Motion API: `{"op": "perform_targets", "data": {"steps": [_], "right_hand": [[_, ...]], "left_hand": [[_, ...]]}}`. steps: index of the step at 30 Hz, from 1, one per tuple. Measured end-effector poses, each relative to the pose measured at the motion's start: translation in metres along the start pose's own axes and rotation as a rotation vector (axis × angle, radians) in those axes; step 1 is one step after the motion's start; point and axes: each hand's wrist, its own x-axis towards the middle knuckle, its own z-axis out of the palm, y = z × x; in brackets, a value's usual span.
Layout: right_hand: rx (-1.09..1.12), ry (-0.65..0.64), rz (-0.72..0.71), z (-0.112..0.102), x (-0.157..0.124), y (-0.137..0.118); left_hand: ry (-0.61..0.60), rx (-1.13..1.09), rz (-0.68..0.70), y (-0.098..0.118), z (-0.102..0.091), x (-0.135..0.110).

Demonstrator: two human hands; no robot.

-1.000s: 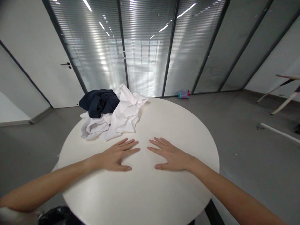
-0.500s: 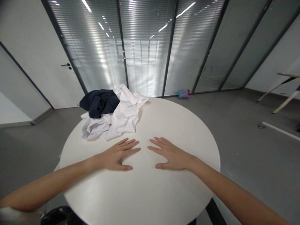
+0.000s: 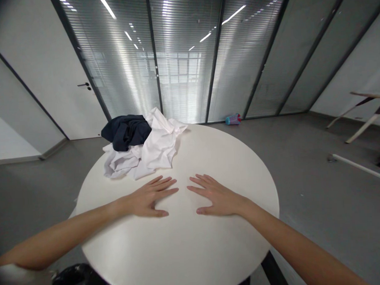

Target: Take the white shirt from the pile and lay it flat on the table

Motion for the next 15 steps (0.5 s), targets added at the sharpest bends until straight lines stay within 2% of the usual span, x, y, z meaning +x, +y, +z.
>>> {"op": "perform_targets", "data": {"steps": [4,7,9,11,13,15], "right_hand": [[-0.01,0.008,0.004,0.001,0.001,0.0],[0.007,0.168,0.037,0.001,0.004,0.002],[0.048,0.348,0.08,-0.002,0.011,0.004],[0.102,0.48,0.112,-0.009,0.024,0.01],[0.157,0.549,0.119,-0.02,0.045,0.018],[0.209,0.585,0.116,-0.035,0.077,0.027]], "left_hand": [[0.004,0.001,-0.004,0.003,0.0,0.001],[0.063,-0.032,0.005,0.002,-0.007,0.003],[0.202,-0.072,-0.046,-0.005,-0.018,0.002],[0.42,-0.097,-0.181,-0.017,-0.031,0.001],[0.652,-0.107,-0.341,-0.034,-0.045,-0.002],[0.8,-0.132,-0.46,-0.053,-0.054,-0.005]]}}
